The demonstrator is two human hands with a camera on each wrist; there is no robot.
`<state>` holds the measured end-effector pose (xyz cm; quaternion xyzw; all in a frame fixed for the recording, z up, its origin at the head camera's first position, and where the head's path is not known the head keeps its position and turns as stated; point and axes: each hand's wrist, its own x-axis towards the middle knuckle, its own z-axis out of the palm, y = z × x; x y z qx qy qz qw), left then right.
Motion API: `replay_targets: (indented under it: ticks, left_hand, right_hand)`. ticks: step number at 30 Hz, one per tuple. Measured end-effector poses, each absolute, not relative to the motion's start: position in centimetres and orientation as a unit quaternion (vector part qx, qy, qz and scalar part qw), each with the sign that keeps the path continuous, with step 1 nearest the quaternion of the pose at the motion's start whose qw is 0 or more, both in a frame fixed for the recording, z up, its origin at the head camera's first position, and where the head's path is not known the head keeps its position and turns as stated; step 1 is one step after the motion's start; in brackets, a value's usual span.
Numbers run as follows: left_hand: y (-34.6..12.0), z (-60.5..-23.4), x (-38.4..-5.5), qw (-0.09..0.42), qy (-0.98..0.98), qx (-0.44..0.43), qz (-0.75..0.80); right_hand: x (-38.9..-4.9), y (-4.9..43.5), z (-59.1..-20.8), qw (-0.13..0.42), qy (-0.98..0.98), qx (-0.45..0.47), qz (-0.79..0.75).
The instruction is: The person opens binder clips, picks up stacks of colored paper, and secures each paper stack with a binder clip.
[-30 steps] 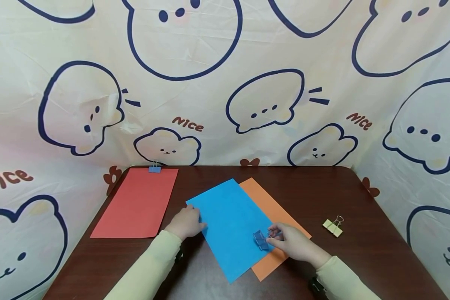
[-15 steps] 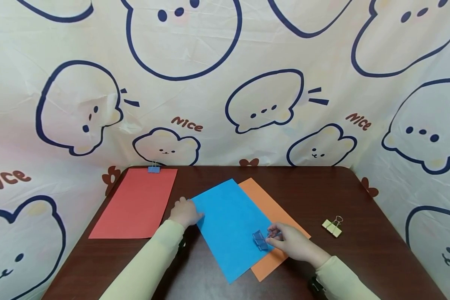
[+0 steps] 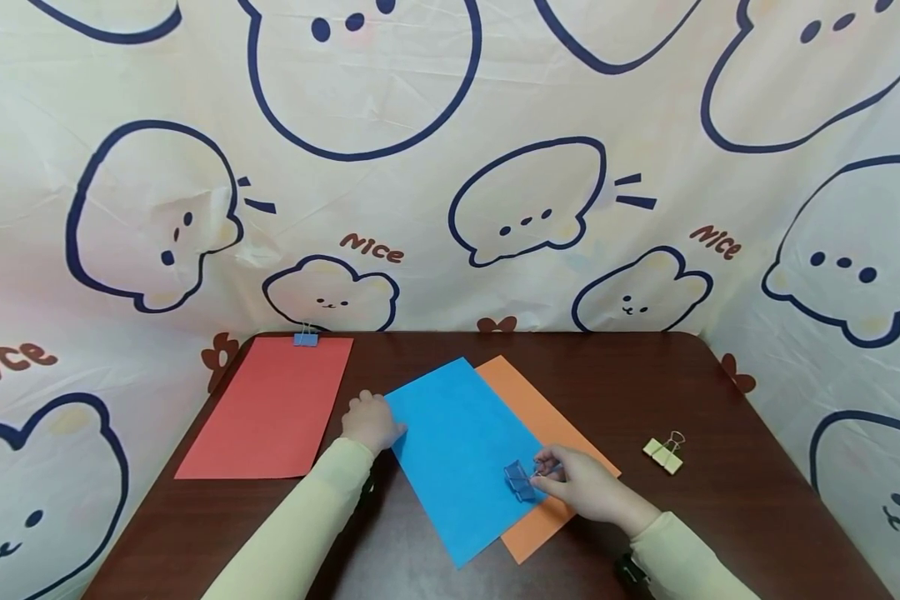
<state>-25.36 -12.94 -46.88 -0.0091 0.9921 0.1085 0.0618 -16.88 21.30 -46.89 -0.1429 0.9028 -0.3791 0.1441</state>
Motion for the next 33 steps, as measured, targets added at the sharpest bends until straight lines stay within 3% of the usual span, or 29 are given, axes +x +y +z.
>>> replay_targets:
  ticks: [20, 33]
  left_hand:
    - [-12.9, -47.1, -25.3, 0.034, 0.992, 0.008, 0.119]
    - [-14.1, -47.7, -26.5, 0.076, 0.963, 0.002, 0.259]
  right_hand:
    - [-16.7, 21.4, -46.6, 0.142, 0.904, -0.143, -0.377]
    - [-16.8, 21.4, -46.7, 0.143, 0.902, -0.143, -0.381]
